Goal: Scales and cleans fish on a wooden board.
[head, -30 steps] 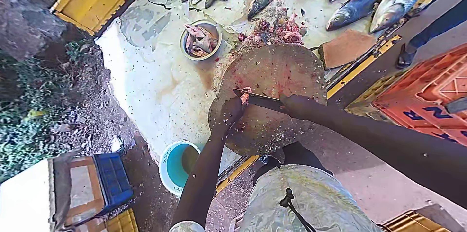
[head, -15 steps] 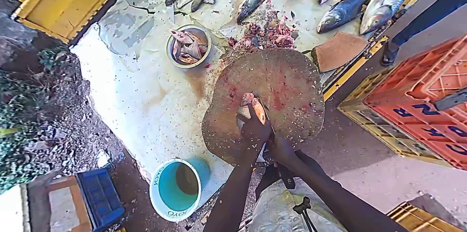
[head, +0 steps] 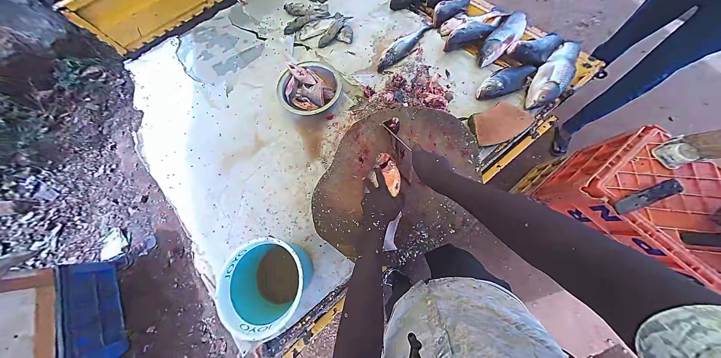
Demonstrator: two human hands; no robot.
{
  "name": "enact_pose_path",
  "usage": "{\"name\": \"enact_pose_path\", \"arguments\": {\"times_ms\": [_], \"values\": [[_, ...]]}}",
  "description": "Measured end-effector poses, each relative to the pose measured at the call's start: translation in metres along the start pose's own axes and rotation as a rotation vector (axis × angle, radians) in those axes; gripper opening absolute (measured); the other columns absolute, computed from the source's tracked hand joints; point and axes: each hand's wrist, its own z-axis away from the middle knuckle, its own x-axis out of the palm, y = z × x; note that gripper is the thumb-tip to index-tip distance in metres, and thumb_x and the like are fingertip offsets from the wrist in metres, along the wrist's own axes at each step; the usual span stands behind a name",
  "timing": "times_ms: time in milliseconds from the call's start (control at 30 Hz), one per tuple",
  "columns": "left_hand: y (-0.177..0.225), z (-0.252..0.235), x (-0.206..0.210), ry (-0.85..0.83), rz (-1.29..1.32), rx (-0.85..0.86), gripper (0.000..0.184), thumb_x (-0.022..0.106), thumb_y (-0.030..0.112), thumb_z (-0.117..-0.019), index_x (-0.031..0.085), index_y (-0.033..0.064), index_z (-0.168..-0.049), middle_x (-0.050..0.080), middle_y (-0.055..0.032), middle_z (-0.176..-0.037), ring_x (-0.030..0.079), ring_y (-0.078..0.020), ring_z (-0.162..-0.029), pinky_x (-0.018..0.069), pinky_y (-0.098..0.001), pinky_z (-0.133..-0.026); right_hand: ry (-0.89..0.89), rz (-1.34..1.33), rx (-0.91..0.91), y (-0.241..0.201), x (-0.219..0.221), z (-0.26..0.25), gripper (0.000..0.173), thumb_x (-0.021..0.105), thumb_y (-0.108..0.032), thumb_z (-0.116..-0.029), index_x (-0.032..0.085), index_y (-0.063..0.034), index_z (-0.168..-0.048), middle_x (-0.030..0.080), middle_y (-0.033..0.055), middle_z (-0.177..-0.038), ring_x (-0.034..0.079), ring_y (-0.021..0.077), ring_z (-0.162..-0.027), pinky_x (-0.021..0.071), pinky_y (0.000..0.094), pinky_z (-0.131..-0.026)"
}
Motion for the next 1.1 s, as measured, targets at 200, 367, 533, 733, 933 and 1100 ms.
{"name": "enact_pose_path", "arguments": {"times_ms": [200, 367, 533, 733, 933, 1100], "values": [[0.016, -0.011, -0.005, -0.004, 0.009, -0.086, 0.111, 0.052, 0.086, -0.0811, 0.020, 0.0213, -0.165, 0.036, -0.0233, -0.161, 0.065, -0.0406, -0.116, 0.0549, -0.0571, -0.092, 0.012, -0.161, -0.048, 0.026, 0.034, -0.016, 0.045, 0.051, -0.009, -0.1024, 0.036, -0.0029, -0.145, 0.068, 0.0246, -0.113, 0.069, 0.0434, -0.108, 0.0574, 0.0590, -0.086], [0.032, -0.095, -0.039, -0.066, -0.005, -0.074, 0.065, 0.078, 0.054, -0.0802, 0.068, 0.0061, -0.123, 0.062, -0.0233, -0.131, 0.059, -0.0418, -0.123, 0.0495, -0.0648, -0.096, -0.003, -0.205, -0.033, 0.026, 0.028, -0.015, 0.045, 0.041, -0.014, -0.1082, 0.035, -0.0058, -0.152, 0.070, 0.0223, -0.115, 0.069, 0.0412, -0.111, 0.0573, 0.0561, -0.089], [0.034, -0.117, -0.019, -0.167, 0.167, -0.125, 0.072, 0.086, 0.056, -0.0695, 0.069, -0.0008, -0.109, 0.070, -0.0218, -0.110, 0.068, -0.0359, -0.104, 0.0545, -0.0580, -0.089, -0.081, -0.355, -0.122, 0.071, 0.018, -0.042, 0.042, 0.043, -0.023, -0.1089, 0.039, -0.0053, -0.147, 0.067, 0.0247, -0.119, 0.067, 0.0418, -0.114, 0.0550, 0.0583, -0.094], [-0.008, -0.036, -0.025, 0.207, 0.570, -0.233, 0.045, 0.091, 0.039, -0.0698, 0.074, 0.0057, -0.094, 0.072, -0.0095, -0.087, 0.070, -0.0231, -0.083, 0.0563, -0.0496, -0.080, -0.167, -0.494, -0.425, 0.149, -0.025, -0.128, 0.031, 0.062, -0.029, -0.1039, 0.065, -0.0035, -0.121, 0.068, 0.0185, -0.090, 0.066, 0.0274, -0.068, 0.0573, 0.0476, -0.066], [-0.093, 0.053, 0.011, 0.553, 1.336, -0.385, 0.043, 0.085, 0.012, -0.0802, 0.064, -0.0040, -0.114, 0.072, -0.0148, -0.095, 0.071, -0.0209, -0.084, 0.0612, -0.0402, -0.075, 0.058, -0.036, -0.389, 0.107, -0.027, -0.093, 0.029, 0.041, -0.021, -0.1092, 0.057, -0.0131, -0.132, 0.070, 0.0228, -0.102, 0.070, 0.0455, -0.099, 0.0561, 0.0620, -0.079], [-0.131, 0.104, 0.062, 0.781, 1.513, -0.449, 0.026, 0.076, 0.015, -0.0916, 0.065, -0.0007, -0.110, 0.073, -0.0110, -0.091, 0.072, -0.0186, -0.081, 0.0623, -0.0391, -0.074, -0.104, -0.184, -0.297, 0.093, 0.029, -0.057, 0.053, 0.048, -0.037, -0.1049, 0.041, -0.0233, -0.156, 0.070, 0.0225, -0.119, 0.068, 0.0445, -0.110, 0.0536, 0.0647, -0.088]]}}
